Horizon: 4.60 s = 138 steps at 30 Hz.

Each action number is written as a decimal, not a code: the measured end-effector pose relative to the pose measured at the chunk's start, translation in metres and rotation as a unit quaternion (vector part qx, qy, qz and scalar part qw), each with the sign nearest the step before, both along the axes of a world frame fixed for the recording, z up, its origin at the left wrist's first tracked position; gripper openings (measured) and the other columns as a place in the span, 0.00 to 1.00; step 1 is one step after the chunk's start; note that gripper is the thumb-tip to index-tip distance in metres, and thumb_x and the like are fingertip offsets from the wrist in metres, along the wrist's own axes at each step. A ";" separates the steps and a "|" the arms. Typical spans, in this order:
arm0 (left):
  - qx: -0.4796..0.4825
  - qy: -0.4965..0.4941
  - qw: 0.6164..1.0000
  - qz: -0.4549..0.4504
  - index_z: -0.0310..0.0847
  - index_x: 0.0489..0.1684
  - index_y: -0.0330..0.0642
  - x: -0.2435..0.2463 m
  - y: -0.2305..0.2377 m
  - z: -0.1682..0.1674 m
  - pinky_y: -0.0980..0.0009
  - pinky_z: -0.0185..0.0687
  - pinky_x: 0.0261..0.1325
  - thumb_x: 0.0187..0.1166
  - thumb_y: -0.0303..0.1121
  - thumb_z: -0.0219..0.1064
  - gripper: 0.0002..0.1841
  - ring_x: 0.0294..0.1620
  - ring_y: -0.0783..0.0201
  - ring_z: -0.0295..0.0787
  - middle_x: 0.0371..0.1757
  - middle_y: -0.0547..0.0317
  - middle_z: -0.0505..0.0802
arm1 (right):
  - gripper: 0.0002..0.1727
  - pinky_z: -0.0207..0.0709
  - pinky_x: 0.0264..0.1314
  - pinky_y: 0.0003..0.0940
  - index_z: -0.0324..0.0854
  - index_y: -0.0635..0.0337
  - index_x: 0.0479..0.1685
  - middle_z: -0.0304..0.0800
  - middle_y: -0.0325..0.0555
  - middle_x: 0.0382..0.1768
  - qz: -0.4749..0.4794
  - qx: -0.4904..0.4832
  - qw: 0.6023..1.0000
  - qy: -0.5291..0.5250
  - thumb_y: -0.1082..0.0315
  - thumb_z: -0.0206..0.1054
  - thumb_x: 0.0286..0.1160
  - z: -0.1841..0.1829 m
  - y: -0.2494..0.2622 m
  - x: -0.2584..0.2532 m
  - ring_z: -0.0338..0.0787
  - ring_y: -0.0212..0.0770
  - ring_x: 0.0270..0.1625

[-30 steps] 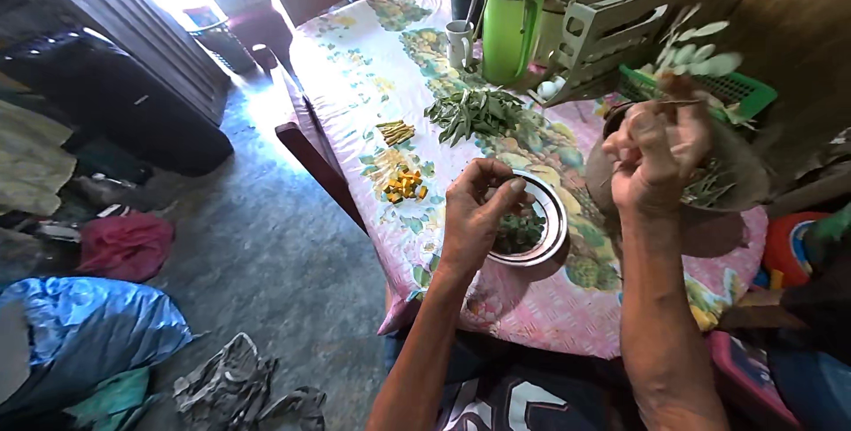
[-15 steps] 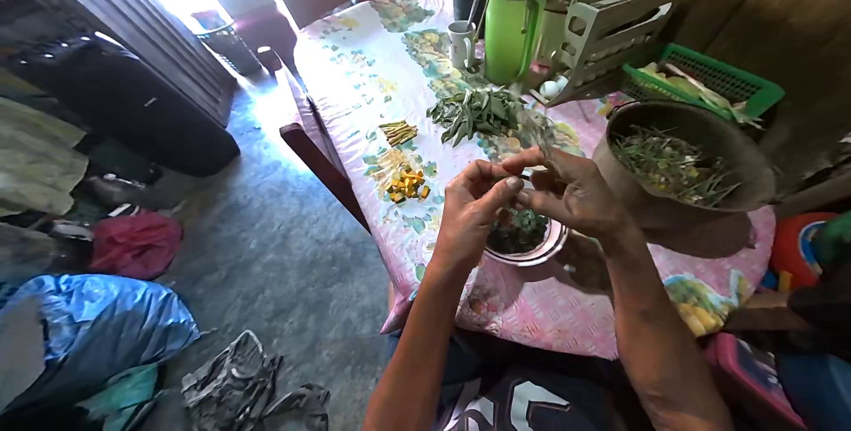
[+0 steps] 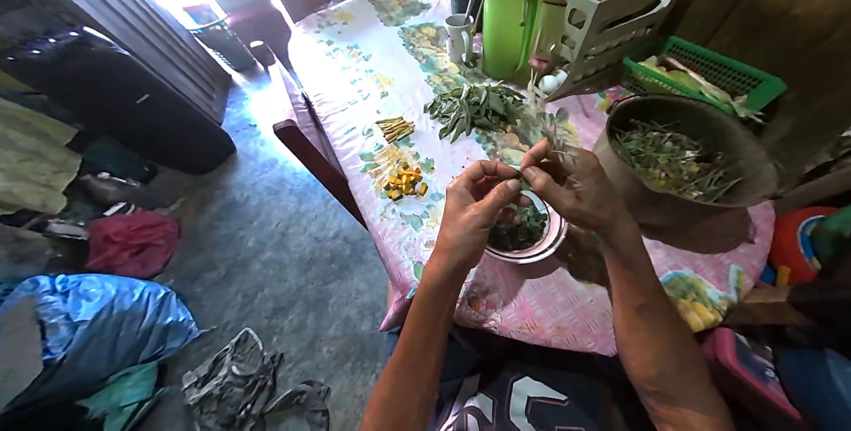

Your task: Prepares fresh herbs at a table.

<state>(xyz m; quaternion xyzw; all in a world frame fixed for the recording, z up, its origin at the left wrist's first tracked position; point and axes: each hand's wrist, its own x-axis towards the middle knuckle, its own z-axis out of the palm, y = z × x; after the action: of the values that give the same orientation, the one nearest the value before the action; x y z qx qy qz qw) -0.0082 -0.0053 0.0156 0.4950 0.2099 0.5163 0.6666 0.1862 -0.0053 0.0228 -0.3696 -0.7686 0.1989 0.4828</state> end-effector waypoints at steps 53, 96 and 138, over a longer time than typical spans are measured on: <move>0.292 0.473 0.796 0.241 0.89 0.51 0.41 -0.029 0.010 -0.031 0.68 0.81 0.35 0.81 0.29 0.68 0.07 0.32 0.64 0.83 0.40 0.55 0.89 | 0.08 0.82 0.29 0.22 0.78 0.55 0.49 0.83 0.32 0.40 -0.194 -0.027 0.973 0.125 0.66 0.70 0.77 0.014 0.007 0.033 0.82 0.24 0.29; -0.064 0.013 0.994 0.083 0.81 0.60 0.44 0.018 0.008 -0.017 0.71 0.88 0.41 0.79 0.31 0.72 0.14 0.34 0.67 0.87 0.42 0.56 0.91 | 0.09 0.83 0.29 0.25 0.82 0.59 0.50 0.88 0.43 0.38 0.055 -0.126 0.990 0.015 0.76 0.68 0.75 -0.001 -0.003 0.011 0.86 0.34 0.31; 0.171 0.225 0.953 0.109 0.83 0.45 0.40 -0.012 0.014 -0.024 0.70 0.84 0.24 0.77 0.24 0.66 0.05 0.23 0.63 0.85 0.30 0.55 0.89 | 0.07 0.71 0.26 0.24 0.85 0.51 0.34 0.80 0.32 0.26 -0.017 -0.055 0.977 -0.203 0.66 0.62 0.77 0.010 -0.005 0.023 0.77 0.26 0.25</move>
<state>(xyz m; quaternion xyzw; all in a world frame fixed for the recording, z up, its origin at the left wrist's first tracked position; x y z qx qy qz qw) -0.0199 0.0091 -0.0082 0.6792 0.3157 0.4892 0.4469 0.2092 -0.0099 0.0328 -0.4412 -0.8323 0.1535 0.2985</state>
